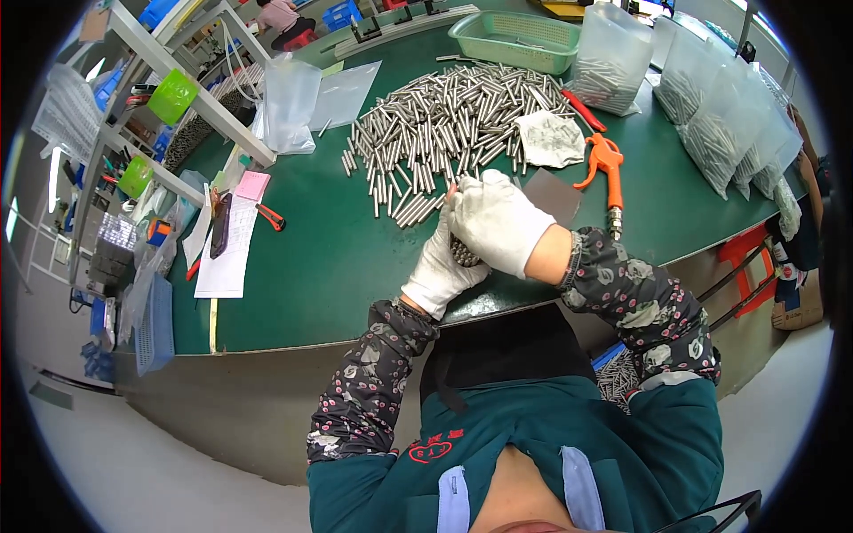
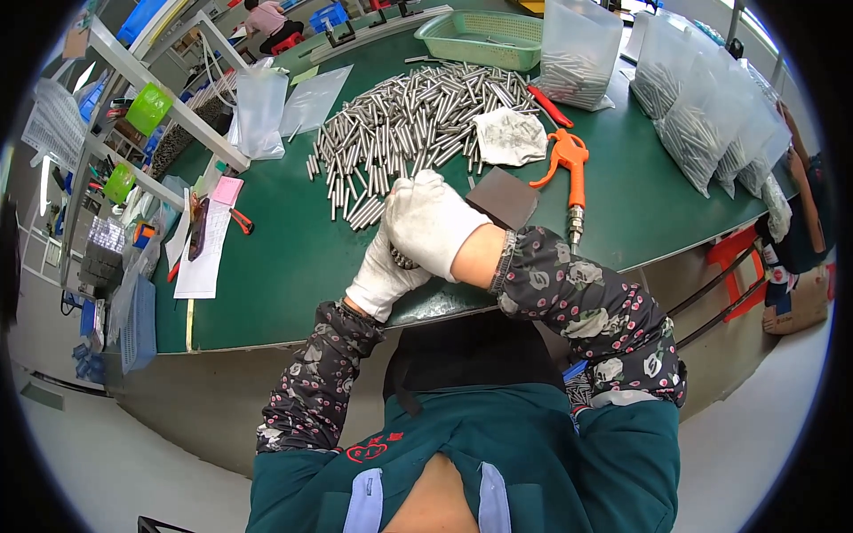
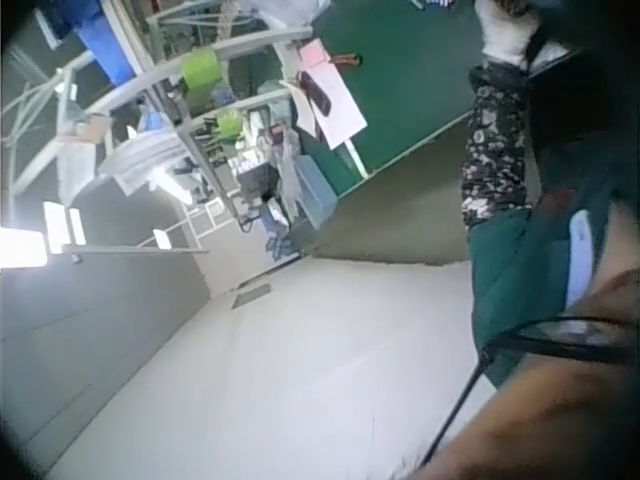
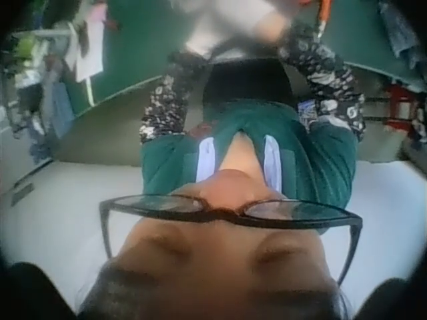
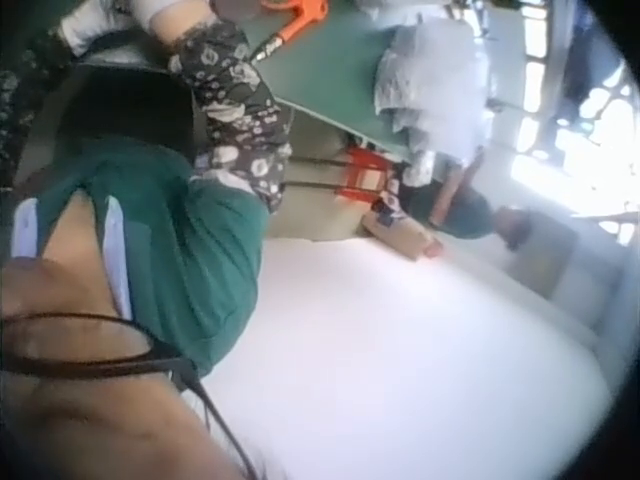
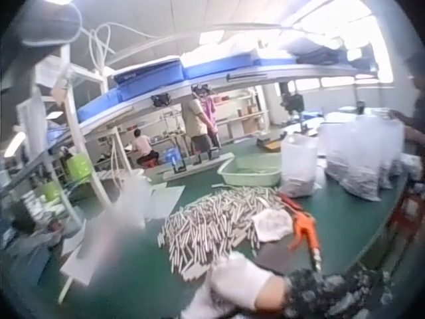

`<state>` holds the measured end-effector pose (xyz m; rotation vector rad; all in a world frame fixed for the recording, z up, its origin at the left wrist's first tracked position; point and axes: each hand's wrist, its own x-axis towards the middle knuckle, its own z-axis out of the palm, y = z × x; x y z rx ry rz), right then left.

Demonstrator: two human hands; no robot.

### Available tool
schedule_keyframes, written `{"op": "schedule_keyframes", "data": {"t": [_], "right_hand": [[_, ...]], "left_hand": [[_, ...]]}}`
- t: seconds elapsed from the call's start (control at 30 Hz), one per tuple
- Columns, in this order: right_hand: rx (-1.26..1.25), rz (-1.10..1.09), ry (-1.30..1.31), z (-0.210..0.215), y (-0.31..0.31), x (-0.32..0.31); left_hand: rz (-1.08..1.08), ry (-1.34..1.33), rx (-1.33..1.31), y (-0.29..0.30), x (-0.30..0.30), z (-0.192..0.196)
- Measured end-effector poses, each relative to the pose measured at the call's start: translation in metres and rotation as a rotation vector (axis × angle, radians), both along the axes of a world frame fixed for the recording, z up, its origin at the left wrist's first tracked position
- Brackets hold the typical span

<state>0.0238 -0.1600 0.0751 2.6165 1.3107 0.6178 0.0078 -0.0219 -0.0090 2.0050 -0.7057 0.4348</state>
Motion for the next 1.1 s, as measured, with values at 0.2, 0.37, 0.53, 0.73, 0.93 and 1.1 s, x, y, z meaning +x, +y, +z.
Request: {"op": "schedule_keyframes", "data": {"t": [0.2,0.37,0.53,0.73,0.93,1.1], "right_hand": [[0.146,0.008,0.03,0.009,-0.014,0.005],[0.347,0.037,0.292,0.001,-0.016,0.012],[0.558,0.1,0.325,0.024,-0.03,0.026],[1.014,-0.327,0.689,0.042,-0.069,0.111],[1.361,-0.509,0.396,0.043,-0.118,0.226],[1.363,-0.348,0.625,0.046,-0.106,0.195]], "left_hand": [[-0.123,0.182,-0.071,0.0,-0.004,0.009],[-0.162,0.415,-0.229,-0.001,-0.003,0.009],[-0.205,0.592,-0.308,0.002,-0.002,0.008],[-0.233,0.318,-0.258,0.006,-0.002,-0.007],[-0.215,0.463,-0.278,0.001,-0.013,0.002],[-0.226,0.451,-0.288,0.004,-0.016,-0.001]]}}
